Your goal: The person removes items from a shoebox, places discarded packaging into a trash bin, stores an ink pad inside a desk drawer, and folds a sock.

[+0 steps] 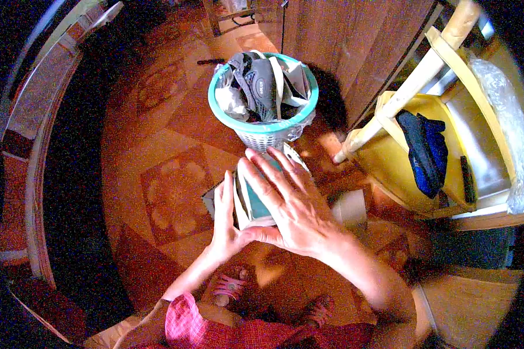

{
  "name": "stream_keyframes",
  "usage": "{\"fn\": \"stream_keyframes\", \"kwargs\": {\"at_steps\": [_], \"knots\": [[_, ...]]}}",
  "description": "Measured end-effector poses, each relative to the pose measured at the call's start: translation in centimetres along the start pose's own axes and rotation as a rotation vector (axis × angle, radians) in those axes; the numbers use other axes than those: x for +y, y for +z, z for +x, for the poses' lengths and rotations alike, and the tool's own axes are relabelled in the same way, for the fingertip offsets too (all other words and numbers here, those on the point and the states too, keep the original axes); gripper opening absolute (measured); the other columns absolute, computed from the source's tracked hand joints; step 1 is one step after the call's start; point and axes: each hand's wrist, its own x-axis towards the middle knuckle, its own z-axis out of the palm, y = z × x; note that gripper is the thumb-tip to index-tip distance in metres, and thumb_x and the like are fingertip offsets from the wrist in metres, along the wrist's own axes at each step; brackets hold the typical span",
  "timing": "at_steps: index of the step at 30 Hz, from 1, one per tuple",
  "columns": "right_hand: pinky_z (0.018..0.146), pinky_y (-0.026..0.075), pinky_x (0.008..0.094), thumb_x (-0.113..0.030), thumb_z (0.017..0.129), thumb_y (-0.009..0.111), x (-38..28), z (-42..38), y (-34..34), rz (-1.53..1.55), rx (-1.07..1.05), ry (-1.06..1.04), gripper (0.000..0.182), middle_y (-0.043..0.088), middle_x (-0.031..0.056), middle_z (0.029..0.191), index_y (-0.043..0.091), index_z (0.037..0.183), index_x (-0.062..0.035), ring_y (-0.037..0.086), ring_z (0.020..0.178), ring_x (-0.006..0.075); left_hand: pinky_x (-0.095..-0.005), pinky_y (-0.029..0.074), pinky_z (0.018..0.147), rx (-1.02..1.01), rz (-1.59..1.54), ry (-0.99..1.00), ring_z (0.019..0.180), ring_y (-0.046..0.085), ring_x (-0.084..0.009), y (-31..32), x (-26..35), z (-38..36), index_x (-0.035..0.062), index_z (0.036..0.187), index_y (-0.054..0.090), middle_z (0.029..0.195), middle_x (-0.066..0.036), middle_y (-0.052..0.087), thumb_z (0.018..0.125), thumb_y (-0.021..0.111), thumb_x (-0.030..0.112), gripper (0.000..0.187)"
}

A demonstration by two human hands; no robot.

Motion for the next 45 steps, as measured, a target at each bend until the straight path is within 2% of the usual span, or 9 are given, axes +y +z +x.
{"fn": "stream_keyframes", "kwargs": {"at_steps": [8,11,15,23,26,31,32,40,45], "knots": [[0.104,0.025,0.0459,-0.053,0.083,0.046,-0.4,0.0,0.4,-0.019,-0.057,0.009,0.072,0.035,0.0151,0.136,0.034,0.134,-0.0030,0.030,0.125,0.0354,-0.0457,0.029,0.097,0.055,0.003,0.004,0.116,0.033,-0.0380,-0.3,0.4,0.3,-0.0005,0.139,0.014,0.128,-0.025,0.027,0.066,0.075,0.038,0.103],[0.103,0.025,0.0472,-0.047,0.086,0.045,-0.8,0.1,0.5,0.253,0.106,0.087,0.064,0.036,0.0157,0.135,0.036,0.133,-0.0038,0.030,0.125,0.0377,-0.0469,0.030,0.097,0.088,0.057,0.031,0.115,0.032,-0.0394,0.0,0.2,0.1,-0.0009,0.138,0.017,0.126,-0.026,0.027,0.067,0.076,0.036,0.100],[0.104,0.024,0.0463,-0.044,0.088,0.041,-1.1,0.5,0.1,0.108,0.059,-0.002,0.060,0.036,0.0157,0.135,0.038,0.131,-0.0027,0.030,0.125,0.0358,-0.0492,0.029,0.096,0.140,0.118,0.086,0.115,0.031,-0.0418,0.1,0.1,0.2,-0.0011,0.136,0.021,0.127,-0.028,0.026,0.068,0.074,0.037,0.094],[0.103,0.023,0.0472,-0.050,0.085,0.042,-1.3,0.1,0.0,0.078,0.042,-0.013,0.068,0.033,0.0138,0.138,0.034,0.133,-0.0017,0.028,0.127,0.0335,-0.0519,0.031,0.093,0.103,0.358,0.153,0.115,0.030,-0.0441,-0.1,0.5,0.6,-0.0087,0.134,0.017,0.128,-0.029,0.025,0.069,0.070,0.032,0.093],[0.103,0.024,0.0476,-0.054,0.083,0.043,-1.5,-0.1,0.2,0.033,0.031,0.001,0.073,0.031,0.0122,0.140,0.033,0.134,-0.0021,0.027,0.128,0.0333,-0.0507,0.028,0.095,0.133,0.295,0.144,0.114,0.030,-0.0436,0.3,0.0,0.4,-0.0018,0.134,0.027,0.127,-0.028,0.025,0.067,0.072,0.039,0.090],[0.103,0.025,0.0476,-0.056,0.082,0.045,-1.3,-0.1,0.1,0.030,0.012,0.000,0.076,0.030,0.0123,0.140,0.032,0.135,-0.0038,0.026,0.128,0.0348,-0.0489,0.032,0.093,0.179,0.175,0.117,0.113,0.034,-0.0402,0.0,0.6,0.5,-0.0070,0.137,0.010,0.126,-0.027,0.027,0.069,0.070,0.045,0.105],[0.103,0.025,0.0474,-0.057,0.082,0.045,-1.2,0.0,0.1,0.060,0.044,0.003,0.076,0.031,0.0128,0.140,0.032,0.135,-0.0035,0.026,0.128,0.0353,-0.0486,0.027,0.096,0.153,0.159,0.110,0.115,0.031,-0.0389,-0.4,1.2,0.7,-0.0087,0.137,0.006,0.128,-0.025,0.030,0.075,0.062,0.045,0.099],[0.102,0.025,0.0494,-0.054,0.084,0.043,-1.9,-0.1,0.2,0.032,0.079,-0.019,0.070,0.038,0.0146,0.135,0.041,0.129,-0.0006,0.032,0.125,0.0370,-0.0486,0.026,0.097,0.163,0.252,0.114,0.115,0.030,-0.0391,0.0,0.6,0.5,-0.0089,0.137,0.006,0.129,-0.025,0.029,0.072,0.065,0.040,0.101],[0.102,0.025,0.0506,-0.057,0.083,0.043,-1.9,0.1,-0.2,-0.014,0.060,-0.037,0.067,0.034,0.0155,0.137,0.045,0.127,-0.0067,0.030,0.125,0.0386,-0.0479,0.027,0.096,0.232,0.242,0.128,0.112,0.033,-0.0373,0.7,0.0,0.1,-0.0082,0.137,0.007,0.129,-0.023,0.031,0.064,0.072,0.044,0.112]]}}
